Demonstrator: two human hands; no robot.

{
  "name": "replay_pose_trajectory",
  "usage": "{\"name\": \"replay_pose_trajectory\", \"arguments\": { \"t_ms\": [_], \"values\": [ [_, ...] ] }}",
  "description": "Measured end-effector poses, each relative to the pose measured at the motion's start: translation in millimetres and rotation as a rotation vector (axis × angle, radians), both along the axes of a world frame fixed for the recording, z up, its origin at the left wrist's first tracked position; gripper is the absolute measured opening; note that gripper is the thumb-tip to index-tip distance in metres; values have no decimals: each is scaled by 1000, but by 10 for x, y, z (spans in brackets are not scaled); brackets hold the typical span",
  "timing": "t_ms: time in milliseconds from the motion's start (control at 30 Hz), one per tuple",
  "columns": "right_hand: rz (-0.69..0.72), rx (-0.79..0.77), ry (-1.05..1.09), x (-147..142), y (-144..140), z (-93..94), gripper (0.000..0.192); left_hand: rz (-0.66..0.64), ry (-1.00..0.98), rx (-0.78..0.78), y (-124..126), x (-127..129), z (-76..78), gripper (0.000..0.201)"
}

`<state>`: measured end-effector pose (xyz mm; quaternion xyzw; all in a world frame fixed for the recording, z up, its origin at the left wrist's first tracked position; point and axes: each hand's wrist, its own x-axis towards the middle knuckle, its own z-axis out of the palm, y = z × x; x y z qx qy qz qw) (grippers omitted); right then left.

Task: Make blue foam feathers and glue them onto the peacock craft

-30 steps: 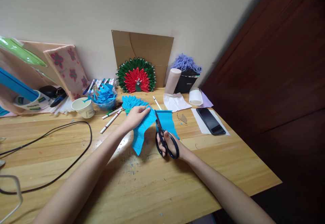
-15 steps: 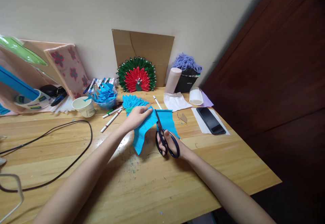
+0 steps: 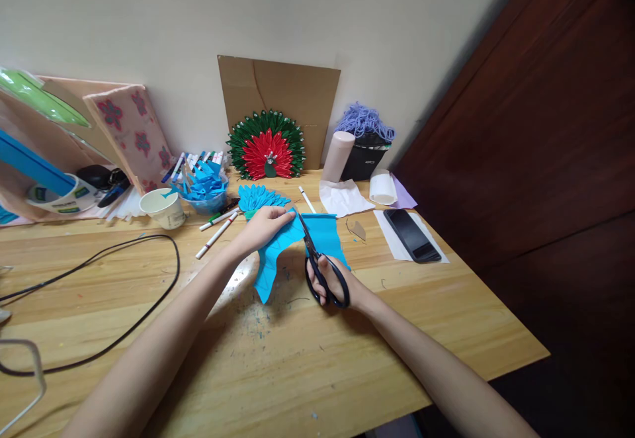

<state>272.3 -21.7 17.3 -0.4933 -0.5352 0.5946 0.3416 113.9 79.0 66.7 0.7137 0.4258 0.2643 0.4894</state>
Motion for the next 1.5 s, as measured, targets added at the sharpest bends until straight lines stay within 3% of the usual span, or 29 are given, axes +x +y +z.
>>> {"name": "replay_pose_trajectory", "arguments": {
  "t_ms": [167, 500, 800, 1100, 1233, 1500],
  "values": [
    [15, -5, 14, 14, -10, -13, 75, -78, -17, -41, 20, -4, -29, 38],
    [-68, -8, -45, -24, 9, -20, 69, -69, -11, -51, 11, -25, 3, 35],
    [27, 25, -32, 6, -30, -18, 74, -157, -54, -83, 63, -47, -82, 35],
    [-60, 8, -37, -45, 3, -53, 67, -147, -52, -86, 55, -67, -53, 33],
    [-34, 24, -33, -34, -3, -63, 68, -109, -18, -79, 49, -74, -33, 33],
    [-21, 15, -47, -33, -7, -45, 71, -185, 0, -97, 46, -86, -45, 33]
  ]
}}
